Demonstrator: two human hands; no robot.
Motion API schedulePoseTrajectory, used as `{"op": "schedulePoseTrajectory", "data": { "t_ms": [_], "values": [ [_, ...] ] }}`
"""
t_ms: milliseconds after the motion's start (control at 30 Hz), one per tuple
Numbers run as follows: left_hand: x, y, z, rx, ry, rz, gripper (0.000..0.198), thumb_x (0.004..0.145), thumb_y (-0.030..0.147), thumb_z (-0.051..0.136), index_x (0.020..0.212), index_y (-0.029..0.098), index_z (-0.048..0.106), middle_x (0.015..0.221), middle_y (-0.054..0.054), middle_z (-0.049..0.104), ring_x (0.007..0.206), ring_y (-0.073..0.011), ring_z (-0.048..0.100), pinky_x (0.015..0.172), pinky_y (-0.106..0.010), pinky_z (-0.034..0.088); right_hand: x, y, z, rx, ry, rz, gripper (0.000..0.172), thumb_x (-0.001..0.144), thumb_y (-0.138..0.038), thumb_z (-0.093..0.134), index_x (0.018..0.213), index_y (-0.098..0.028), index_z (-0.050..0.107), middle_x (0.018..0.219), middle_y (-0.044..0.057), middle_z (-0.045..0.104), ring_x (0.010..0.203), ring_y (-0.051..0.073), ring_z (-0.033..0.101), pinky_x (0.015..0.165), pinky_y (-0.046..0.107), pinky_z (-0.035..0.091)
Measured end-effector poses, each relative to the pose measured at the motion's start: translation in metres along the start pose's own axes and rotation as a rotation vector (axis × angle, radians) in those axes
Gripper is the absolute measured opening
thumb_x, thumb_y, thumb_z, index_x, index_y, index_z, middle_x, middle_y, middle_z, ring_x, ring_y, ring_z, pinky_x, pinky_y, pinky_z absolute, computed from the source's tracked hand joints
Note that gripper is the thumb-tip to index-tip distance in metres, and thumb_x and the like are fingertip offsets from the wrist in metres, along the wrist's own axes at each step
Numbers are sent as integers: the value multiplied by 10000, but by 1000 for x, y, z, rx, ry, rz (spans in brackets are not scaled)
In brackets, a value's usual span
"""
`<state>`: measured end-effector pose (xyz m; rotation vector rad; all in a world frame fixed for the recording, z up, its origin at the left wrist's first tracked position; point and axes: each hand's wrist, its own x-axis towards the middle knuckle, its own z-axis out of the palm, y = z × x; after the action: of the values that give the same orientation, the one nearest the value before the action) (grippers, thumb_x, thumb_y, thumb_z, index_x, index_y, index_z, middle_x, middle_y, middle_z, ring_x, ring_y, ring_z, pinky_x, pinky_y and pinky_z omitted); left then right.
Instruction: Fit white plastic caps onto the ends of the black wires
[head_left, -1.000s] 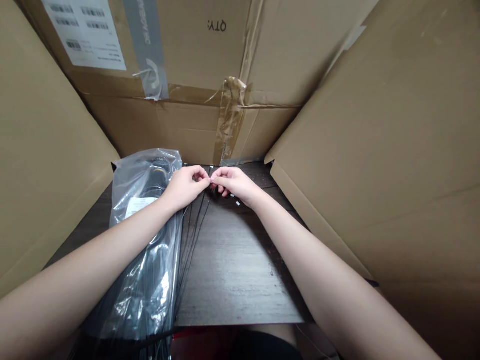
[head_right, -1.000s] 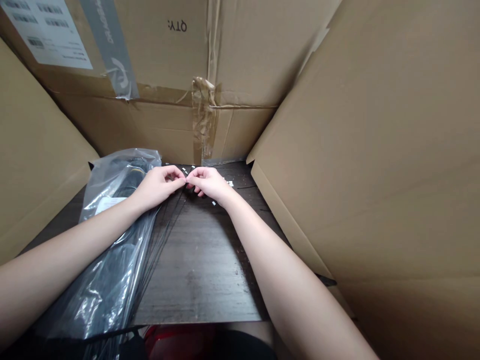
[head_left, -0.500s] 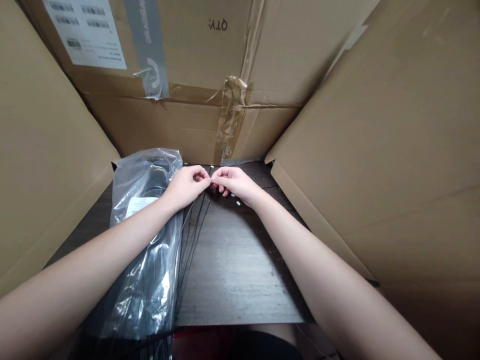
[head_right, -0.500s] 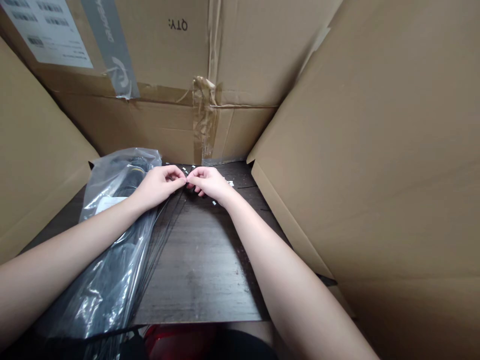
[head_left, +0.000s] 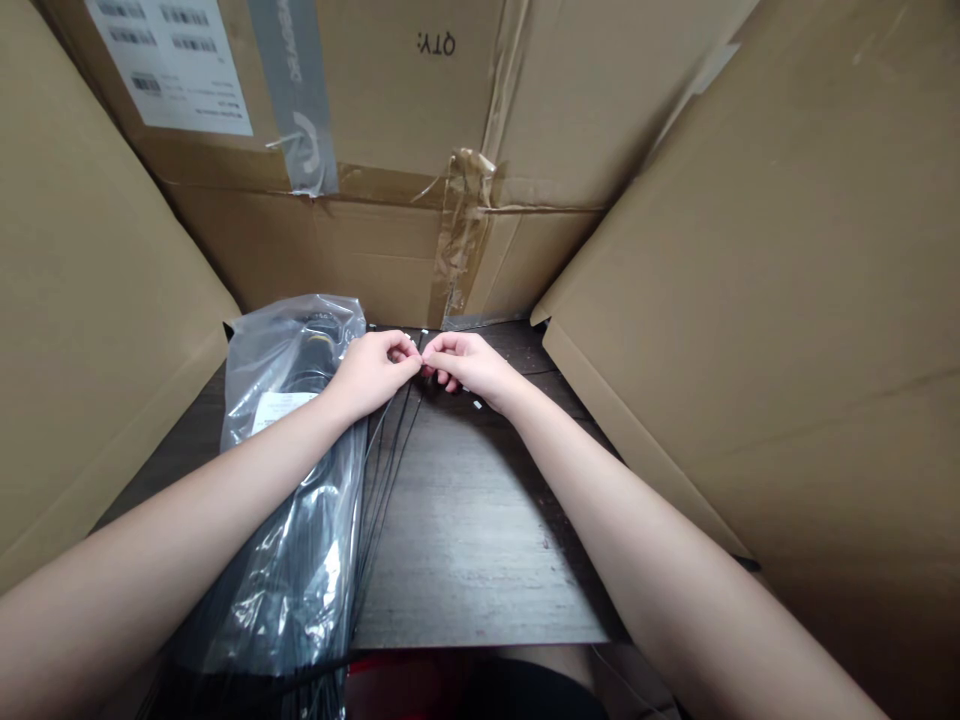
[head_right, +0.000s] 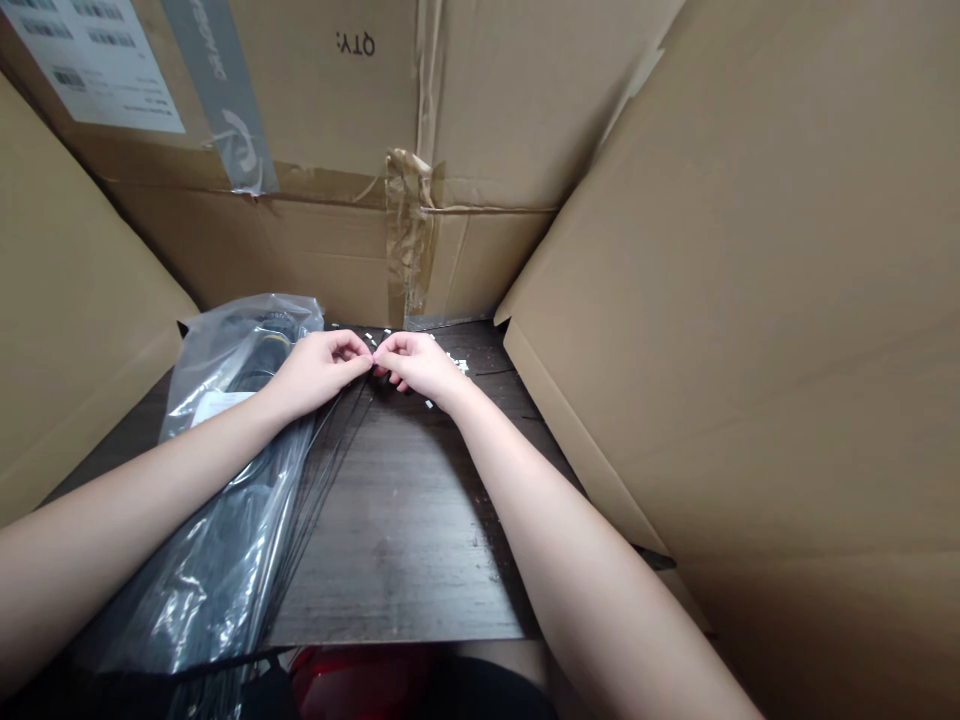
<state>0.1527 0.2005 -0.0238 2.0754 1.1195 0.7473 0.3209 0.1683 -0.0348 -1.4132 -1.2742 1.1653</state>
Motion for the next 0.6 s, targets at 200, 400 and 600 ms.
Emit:
{"op": "schedulePoseTrajectory", "data": {
  "t_ms": [200, 400, 600],
  "values": [
    [2, -1, 0, -21, -8, -3, 135, 774, 259, 652, 781, 148, 729, 727, -17, 714, 657, -146, 586, 660, -268, 419, 0, 1, -1, -5, -5, 0, 190, 857, -56, 618, 698, -160, 623, 632, -13, 650, 485, 54, 504, 411, 135, 409],
    [1, -1, 1, -17, -7, -1, 129, 773, 255, 649, 779, 151, 726, 719, -12, 711, 655, -147, 588, 645, -265, 410, -1, -1, 0, -13, -2, 2, 192, 858, -60, 618, 694, -160, 620, 633, -13, 647, 483, 53, 501, 403, 135, 397],
    [1, -1, 1, -14, -21, -6, 135, 782, 257, 650, 792, 150, 732, 728, -12, 712, 663, -145, 588, 649, -264, 411, 0, 1, -1, -13, -5, -4, 160, 817, -72, 662, 693, -163, 618, 639, -7, 646, 495, 60, 503, 414, 139, 410]
  ]
}}
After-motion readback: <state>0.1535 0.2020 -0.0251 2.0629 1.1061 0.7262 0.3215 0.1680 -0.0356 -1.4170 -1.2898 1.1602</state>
